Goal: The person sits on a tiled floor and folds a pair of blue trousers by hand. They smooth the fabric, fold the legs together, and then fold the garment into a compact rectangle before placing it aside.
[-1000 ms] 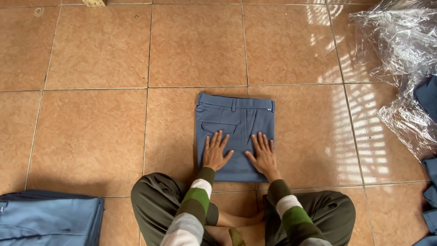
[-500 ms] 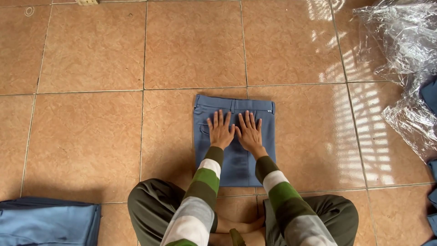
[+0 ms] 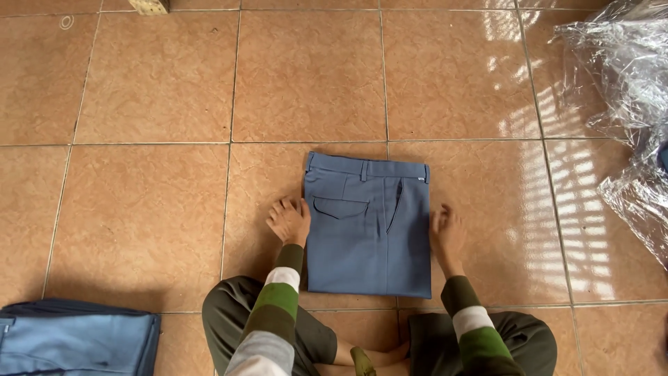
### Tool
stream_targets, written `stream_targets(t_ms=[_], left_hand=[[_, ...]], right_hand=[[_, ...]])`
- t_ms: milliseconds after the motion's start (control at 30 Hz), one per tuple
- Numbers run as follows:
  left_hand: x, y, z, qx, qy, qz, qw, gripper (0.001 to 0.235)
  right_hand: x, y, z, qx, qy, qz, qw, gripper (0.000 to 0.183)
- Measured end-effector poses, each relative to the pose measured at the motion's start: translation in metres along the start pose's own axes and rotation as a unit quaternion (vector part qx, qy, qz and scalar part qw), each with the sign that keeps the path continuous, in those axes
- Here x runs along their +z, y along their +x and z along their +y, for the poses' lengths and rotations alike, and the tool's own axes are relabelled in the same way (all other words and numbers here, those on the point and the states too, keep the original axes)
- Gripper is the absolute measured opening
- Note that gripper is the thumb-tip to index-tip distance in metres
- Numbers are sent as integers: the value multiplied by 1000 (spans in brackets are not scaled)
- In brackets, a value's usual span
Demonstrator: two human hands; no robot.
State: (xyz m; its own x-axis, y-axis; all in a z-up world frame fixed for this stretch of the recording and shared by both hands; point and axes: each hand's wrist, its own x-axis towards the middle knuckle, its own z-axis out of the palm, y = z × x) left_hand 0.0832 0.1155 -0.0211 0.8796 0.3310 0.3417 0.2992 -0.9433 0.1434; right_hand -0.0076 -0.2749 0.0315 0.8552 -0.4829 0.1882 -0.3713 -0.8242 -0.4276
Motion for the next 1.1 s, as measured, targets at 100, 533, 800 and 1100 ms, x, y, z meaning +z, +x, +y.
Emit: stream_targets(t_ms=[100,533,800,1100], left_hand=[[-44,-24,37,-8,-34,-145,989,63],[-186,10,72,-302,-511,-475,650,108],[-170,15,54,-212,-540,-463,671,101],[-224,73,30,-212,-598,-351,689,90]], right_hand=[[-27,-16,-12,141,60,-181,971,50],[-88,-14,-109,349,345,-312,813,90],[-126,-15,-137,387,435,-307,753,95],[-123,32,-180,267,473,-327,774,89]])
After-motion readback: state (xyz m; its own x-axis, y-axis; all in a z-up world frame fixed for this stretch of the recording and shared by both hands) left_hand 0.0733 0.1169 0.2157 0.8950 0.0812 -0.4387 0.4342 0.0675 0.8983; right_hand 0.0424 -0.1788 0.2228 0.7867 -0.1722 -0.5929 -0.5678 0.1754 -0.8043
